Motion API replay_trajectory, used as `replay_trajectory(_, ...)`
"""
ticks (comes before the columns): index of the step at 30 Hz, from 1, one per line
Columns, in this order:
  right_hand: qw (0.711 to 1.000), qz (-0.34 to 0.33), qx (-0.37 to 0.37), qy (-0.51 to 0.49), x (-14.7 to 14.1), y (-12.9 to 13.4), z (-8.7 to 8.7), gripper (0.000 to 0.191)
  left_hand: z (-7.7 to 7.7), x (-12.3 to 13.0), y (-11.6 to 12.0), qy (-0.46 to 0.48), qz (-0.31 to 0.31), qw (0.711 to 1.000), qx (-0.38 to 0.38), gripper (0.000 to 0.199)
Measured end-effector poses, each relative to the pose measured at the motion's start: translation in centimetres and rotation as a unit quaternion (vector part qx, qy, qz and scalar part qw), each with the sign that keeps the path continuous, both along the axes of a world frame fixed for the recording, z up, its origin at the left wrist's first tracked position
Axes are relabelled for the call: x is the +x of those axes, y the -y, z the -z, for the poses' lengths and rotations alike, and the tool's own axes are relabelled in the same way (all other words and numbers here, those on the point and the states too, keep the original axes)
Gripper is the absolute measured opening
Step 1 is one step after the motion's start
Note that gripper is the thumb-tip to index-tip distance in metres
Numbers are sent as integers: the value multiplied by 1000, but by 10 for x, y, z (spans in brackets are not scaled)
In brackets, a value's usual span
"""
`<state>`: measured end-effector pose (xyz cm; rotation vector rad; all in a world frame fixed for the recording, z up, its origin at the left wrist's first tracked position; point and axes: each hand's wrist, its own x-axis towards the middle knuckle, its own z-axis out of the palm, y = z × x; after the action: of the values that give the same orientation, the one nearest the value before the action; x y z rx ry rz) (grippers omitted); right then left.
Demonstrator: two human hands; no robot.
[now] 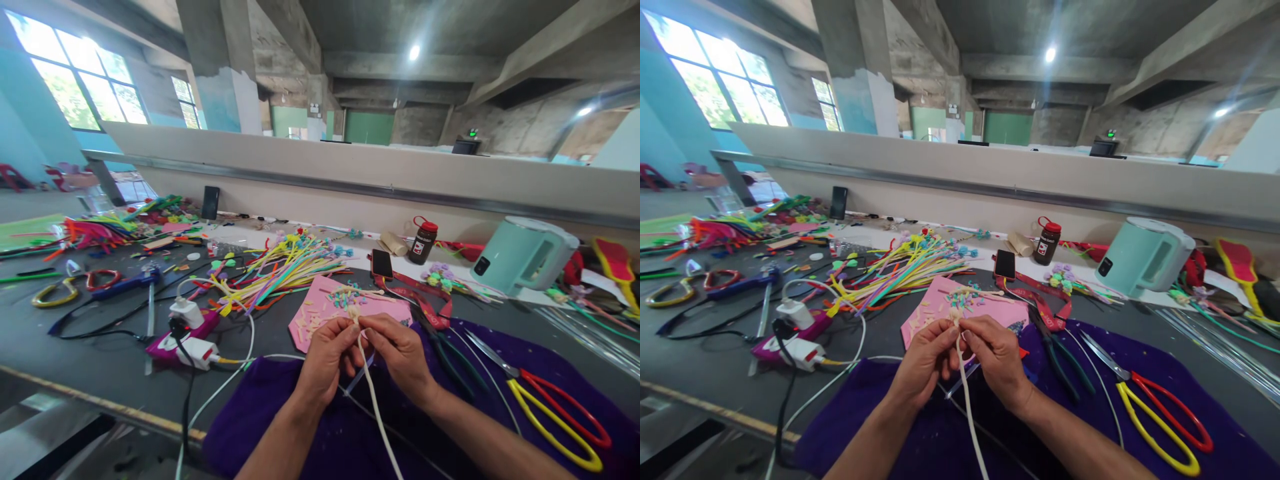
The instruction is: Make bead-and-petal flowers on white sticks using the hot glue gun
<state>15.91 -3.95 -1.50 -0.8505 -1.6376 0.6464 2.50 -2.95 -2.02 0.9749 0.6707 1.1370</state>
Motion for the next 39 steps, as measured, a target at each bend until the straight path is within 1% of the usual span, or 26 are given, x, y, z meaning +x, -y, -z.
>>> replay_trajectory(6,1000,4,3,8,-1,1,-1,23,1,-1,0,-3,3,1000,2,19)
replay_trajectory(16,1000,-11,-4,-3,-1,0,0,23,3,-1,0,-5,9,1000,5,20)
replay_trajectory(21,1000,-5,-6,10,2,4,-5,20,1,-2,-2,8,-2,1000,-2,19)
replay_trajectory(23,1000,9,-22,-4,4,3,-7,17,0,-3,-2,9,-8,1000,-6,18)
replay_trajectory(25,997,19,-63,-35,5,1,-9,15,0,-3,-2,3,-6,1000,-9,18)
replay_trajectory(27,991,16,-114,-72,6,-2,-10,16,0,-3,-2,-5,4,1000,-11,18)
replay_trajectory(29,984,5,-150,-99,6,-5,-9,17,0,-3,-1,-13,14,1000,-16,18)
replay_trajectory(31,981,2,-160,-112,5,-6,-9,19,-1,-2,0,-21,20,999,-20,18)
replay_trajectory(35,982,10,-155,-109,5,-5,-10,20,-4,-1,0,-41,19,999,-14,20)
replay_trajectory(39,982,14,-151,-110,5,-3,-11,17,-3,0,1,-49,19,999,-11,20)
